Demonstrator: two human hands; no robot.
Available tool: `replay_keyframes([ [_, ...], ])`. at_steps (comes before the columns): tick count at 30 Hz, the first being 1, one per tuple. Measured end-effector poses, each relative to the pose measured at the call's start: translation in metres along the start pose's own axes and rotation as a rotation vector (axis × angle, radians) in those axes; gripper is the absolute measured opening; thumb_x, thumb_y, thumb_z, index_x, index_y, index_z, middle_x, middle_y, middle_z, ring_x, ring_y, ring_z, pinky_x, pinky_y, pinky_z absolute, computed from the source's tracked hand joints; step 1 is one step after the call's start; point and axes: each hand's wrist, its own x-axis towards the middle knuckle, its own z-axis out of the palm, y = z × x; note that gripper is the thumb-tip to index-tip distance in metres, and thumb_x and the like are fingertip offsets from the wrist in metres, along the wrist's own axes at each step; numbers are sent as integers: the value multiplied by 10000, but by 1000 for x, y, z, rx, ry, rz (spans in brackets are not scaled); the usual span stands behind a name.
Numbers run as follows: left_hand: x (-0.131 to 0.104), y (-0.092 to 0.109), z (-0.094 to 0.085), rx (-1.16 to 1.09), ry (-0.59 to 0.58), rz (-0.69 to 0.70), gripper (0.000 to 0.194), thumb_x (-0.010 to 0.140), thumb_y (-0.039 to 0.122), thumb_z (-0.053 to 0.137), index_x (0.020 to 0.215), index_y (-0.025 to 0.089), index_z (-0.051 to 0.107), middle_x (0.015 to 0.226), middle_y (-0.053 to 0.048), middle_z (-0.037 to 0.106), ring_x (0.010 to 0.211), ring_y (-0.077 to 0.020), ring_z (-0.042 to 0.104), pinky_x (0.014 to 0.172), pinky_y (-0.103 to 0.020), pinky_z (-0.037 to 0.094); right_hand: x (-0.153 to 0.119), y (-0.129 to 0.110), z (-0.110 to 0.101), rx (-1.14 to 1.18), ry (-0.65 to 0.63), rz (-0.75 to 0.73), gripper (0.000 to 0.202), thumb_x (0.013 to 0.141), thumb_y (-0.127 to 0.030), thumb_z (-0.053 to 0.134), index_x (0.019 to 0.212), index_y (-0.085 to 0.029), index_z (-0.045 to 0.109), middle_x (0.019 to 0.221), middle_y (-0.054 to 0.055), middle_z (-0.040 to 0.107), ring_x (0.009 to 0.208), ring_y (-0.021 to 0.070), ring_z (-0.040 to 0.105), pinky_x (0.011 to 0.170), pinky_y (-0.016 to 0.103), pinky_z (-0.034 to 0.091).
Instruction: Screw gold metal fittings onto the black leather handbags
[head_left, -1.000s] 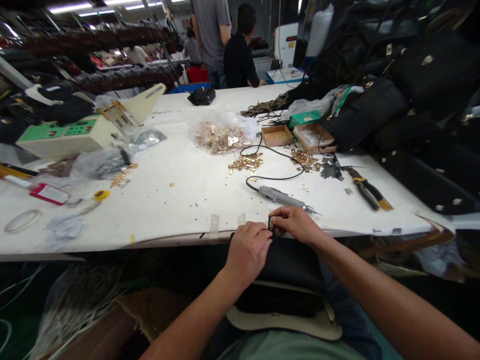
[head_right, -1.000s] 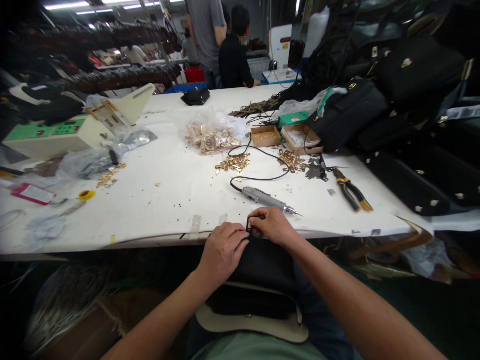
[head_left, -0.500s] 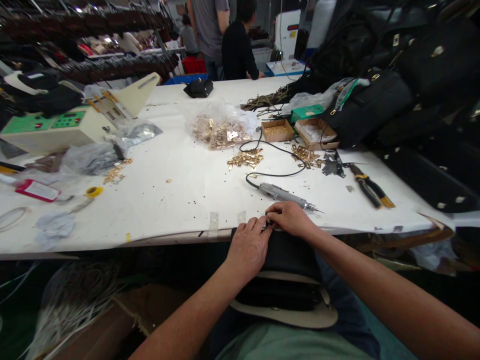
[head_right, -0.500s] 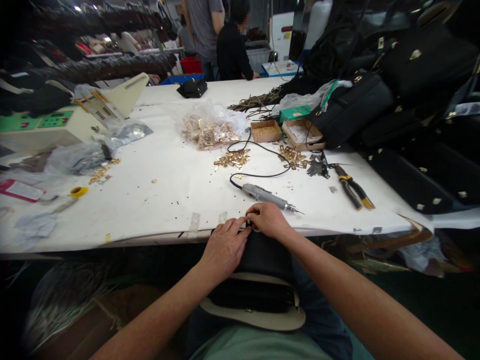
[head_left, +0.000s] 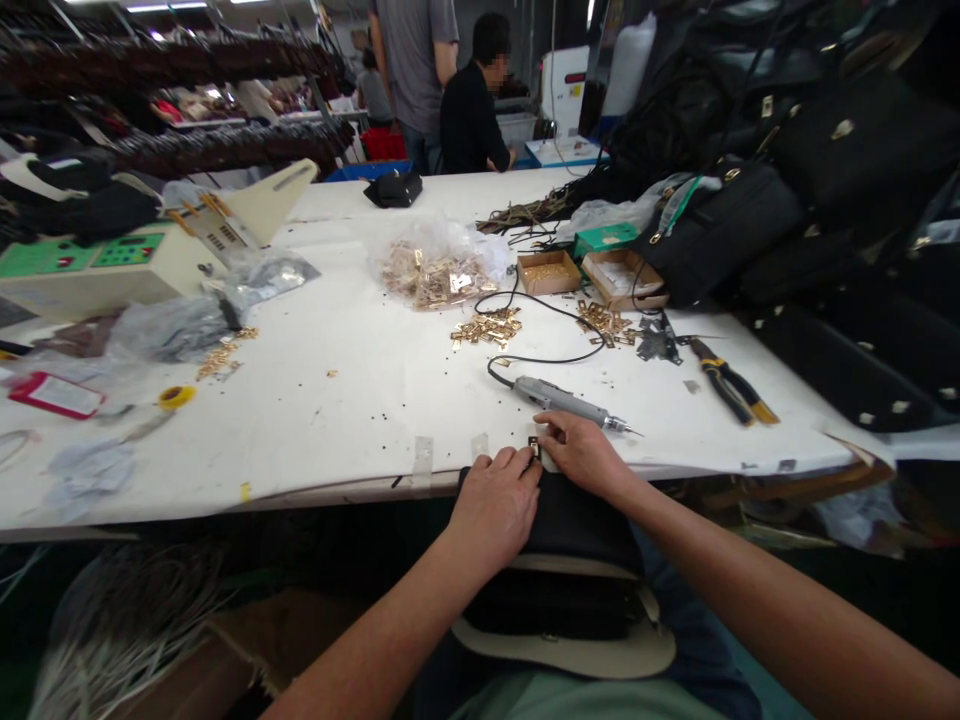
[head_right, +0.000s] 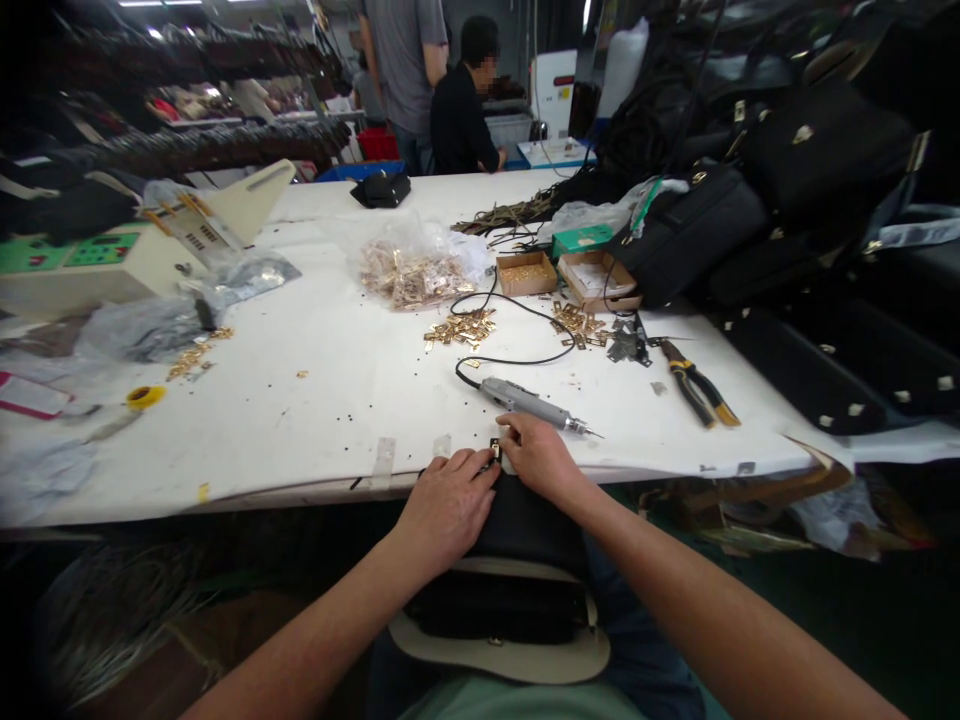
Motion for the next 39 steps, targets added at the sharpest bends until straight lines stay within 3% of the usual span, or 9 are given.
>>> replay_keyframes([
  [4, 2, -4, -3, -55, -13, -15, 312, 972, 251, 531, 1274, 227, 603, 1333, -78, 627, 1183, -272, 552, 940, -462, 482, 0, -1, -2, -55, -47, -70, 179, 872, -121, 613, 935, -182, 769, 947, 67, 743, 923, 213, 671, 866, 303, 486],
  [8, 1, -7, 3, -96, 33, -37, 330, 971, 228, 529, 1287, 261, 616, 1358, -60, 630, 1192, -258, 561, 960, -447, 479, 5, -7, -9, -77, -104, -94, 197, 852, -138, 621, 915, -208, 794, 930, 64, 761, 918, 226, 687, 850, 306, 490],
  [14, 0, -11, 15, -93, 83, -43, 359, 950, 244, 573, 1300, 289, 636, 1420, -48, 616, 1223, -264, 580, 964, -450, 479, 23, -11, -51, -15, -12, -73, 172, 866, -249, 648, 945, -237, 800, 940, 49, 779, 868, 229, 700, 790, 299, 504],
  [18, -3, -11, 18, -139, 95, -55, 348, 964, 325, 586, 1309, 319, 626, 1442, -33, 611, 1239, -265, 581, 1051, -504, 436, 60, -8, -70, -85, 28, -69, 173, 881, -253, 625, 901, -222, 794, 920, 36, 782, 855, 210, 700, 778, 277, 493],
  [22, -5, -14, 24, -198, 82, -58, 373, 971, 410, 579, 1332, 321, 611, 1457, -30, 603, 1260, -276, 571, 1157, -569, 342, 119, -12, -59, -251, -25, -185, 233, 941, -269, 572, 979, -221, 796, 1005, 46, 775, 910, 197, 696, 824, 270, 493],
  [26, -5, -19, 35, -201, 77, -39, 398, 968, 460, 560, 1334, 311, 604, 1475, -17, 593, 1259, -286, 574, 1116, -548, 397, 179, -19, -35, -325, -99, -267, 262, 952, -232, 564, 1097, -240, 783, 1157, 52, 749, 1050, 214, 668, 887, 283, 475],
  [29, -4, -23, 39, -187, 88, -19, 402, 957, 479, 571, 1318, 309, 613, 1471, -2, 599, 1228, -282, 593, 1088, -531, 427, 209, -22, -23, -402, -209, -317, 261, 902, -194, 624, 1089, -256, 795, 1142, 54, 758, 1040, 229, 668, 845, 284, 472],
  [34, -2, -25, 35, -203, 79, -8, 408, 949, 485, 583, 1304, 288, 623, 1464, -11, 605, 1220, -280, 596, 1082, -517, 431, 225, -27, -18, -494, -410, -421, 243, 833, -207, 709, 1023, -308, 821, 973, 22, 783, 882, 196, 684, 722, 245, 448],
  [39, -4, -21, 27, -263, 69, -32, 394, 973, 464, 554, 1326, 297, 600, 1481, -8, 588, 1256, -276, 569, 1126, -531, 387, 222, -29, -19, -551, -455, -429, 197, 829, -209, 712, 966, -284, 831, 968, 38, 786, 876, 207, 684, 721, 254, 449],
])
